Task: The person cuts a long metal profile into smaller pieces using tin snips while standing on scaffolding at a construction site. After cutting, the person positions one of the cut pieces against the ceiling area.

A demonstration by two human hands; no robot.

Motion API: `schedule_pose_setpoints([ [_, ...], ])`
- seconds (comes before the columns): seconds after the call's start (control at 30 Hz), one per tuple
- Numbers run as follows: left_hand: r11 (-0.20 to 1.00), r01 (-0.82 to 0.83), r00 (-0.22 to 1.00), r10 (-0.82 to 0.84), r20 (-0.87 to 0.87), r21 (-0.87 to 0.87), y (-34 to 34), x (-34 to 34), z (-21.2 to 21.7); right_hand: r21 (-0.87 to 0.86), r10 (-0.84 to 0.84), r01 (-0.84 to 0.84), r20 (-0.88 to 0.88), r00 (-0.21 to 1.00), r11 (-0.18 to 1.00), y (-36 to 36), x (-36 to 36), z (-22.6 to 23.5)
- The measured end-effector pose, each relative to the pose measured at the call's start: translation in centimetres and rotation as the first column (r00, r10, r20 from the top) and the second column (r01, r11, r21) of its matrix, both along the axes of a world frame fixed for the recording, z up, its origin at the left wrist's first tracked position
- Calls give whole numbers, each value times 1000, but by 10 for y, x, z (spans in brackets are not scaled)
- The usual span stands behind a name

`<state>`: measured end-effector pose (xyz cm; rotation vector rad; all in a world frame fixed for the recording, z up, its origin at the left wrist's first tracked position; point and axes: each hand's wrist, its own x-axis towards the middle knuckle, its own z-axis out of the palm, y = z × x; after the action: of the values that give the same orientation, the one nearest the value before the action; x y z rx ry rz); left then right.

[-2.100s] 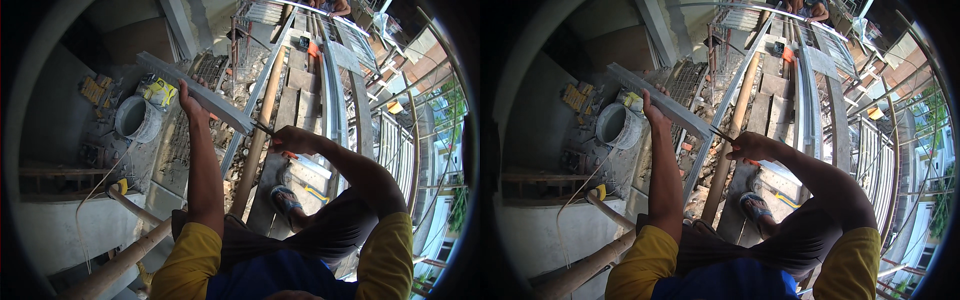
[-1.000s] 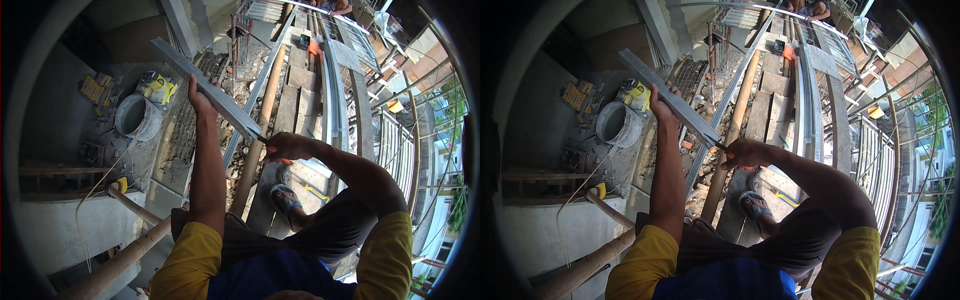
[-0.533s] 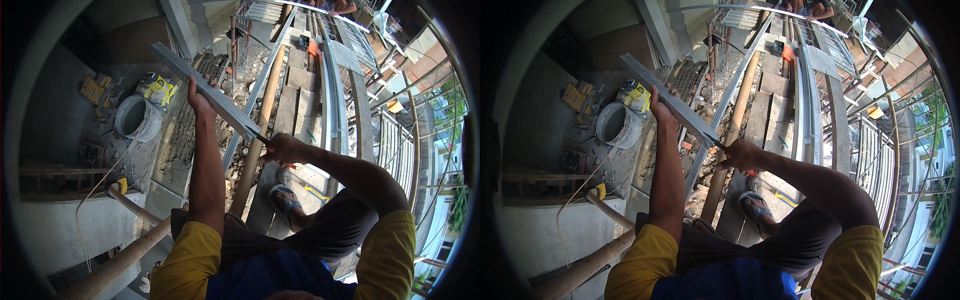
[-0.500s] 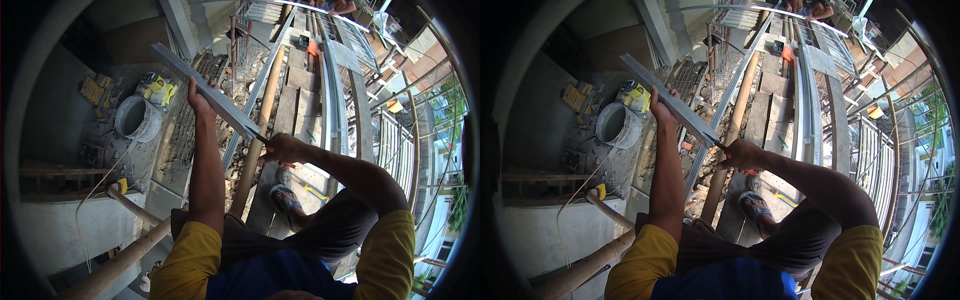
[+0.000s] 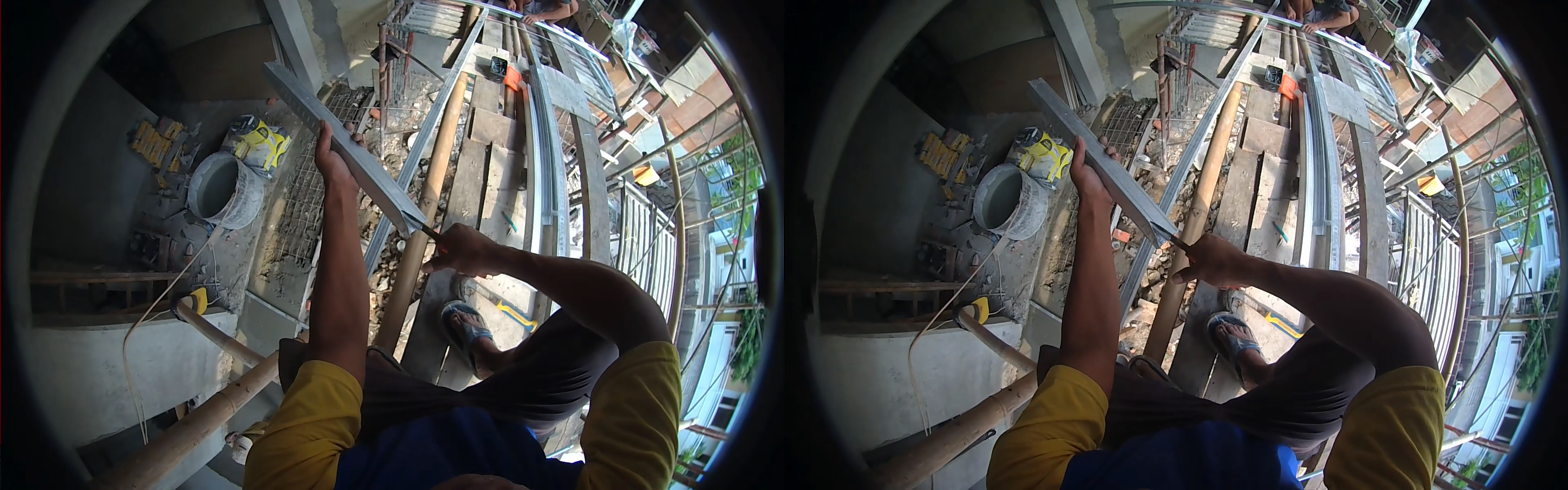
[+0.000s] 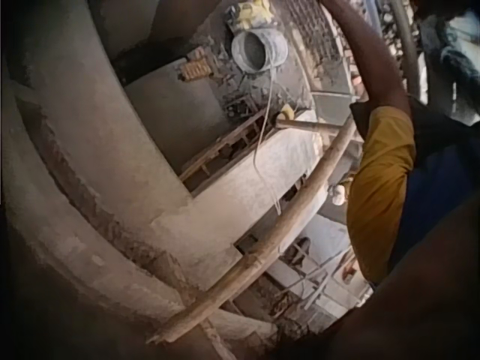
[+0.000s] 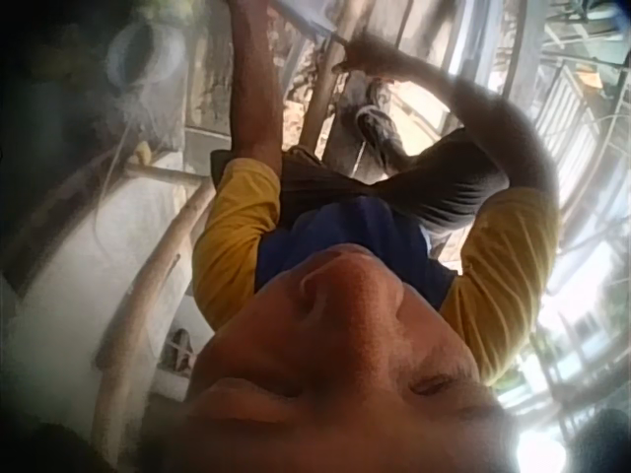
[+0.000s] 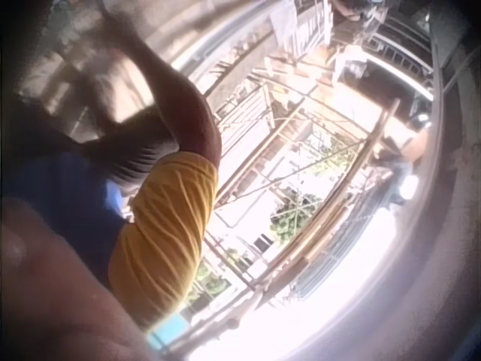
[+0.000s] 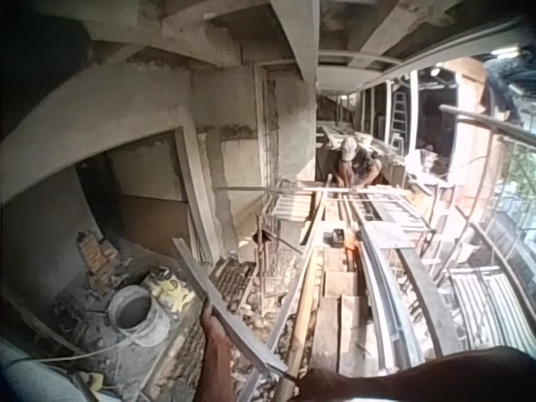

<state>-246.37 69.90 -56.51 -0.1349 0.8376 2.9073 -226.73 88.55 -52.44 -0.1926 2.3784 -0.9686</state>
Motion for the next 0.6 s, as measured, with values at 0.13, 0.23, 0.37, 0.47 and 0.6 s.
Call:
schedule_pose_setpoints([
  [0.13, 1000, -13, 999, 13, 35, -15, -8, -3, -6, -33, -6, 13, 211, 978, 999, -9, -4, 30],
  [0.23, 1000, 9, 999, -8, 54, -13, -8, -3, -11, -138, -40, 94, 350, 936, 986, -3, -4, 13],
  [0.37, 996, 32, 998, -27, 61, -86, 0, 1, -11, -287, 20, 104, 396, 918, 952, -4, 3, 0],
  [0.47, 994, -12, 999, 18, 50, -106, -8, -3, -11, -362, 18, 129, 377, 926, 923, 1, 5, -12],
  [0.6, 997, -72, 995, 74, 69, -36, -20, -6, -4, -366, -19, 144, 325, 945, 920, 18, 0, -6],
])
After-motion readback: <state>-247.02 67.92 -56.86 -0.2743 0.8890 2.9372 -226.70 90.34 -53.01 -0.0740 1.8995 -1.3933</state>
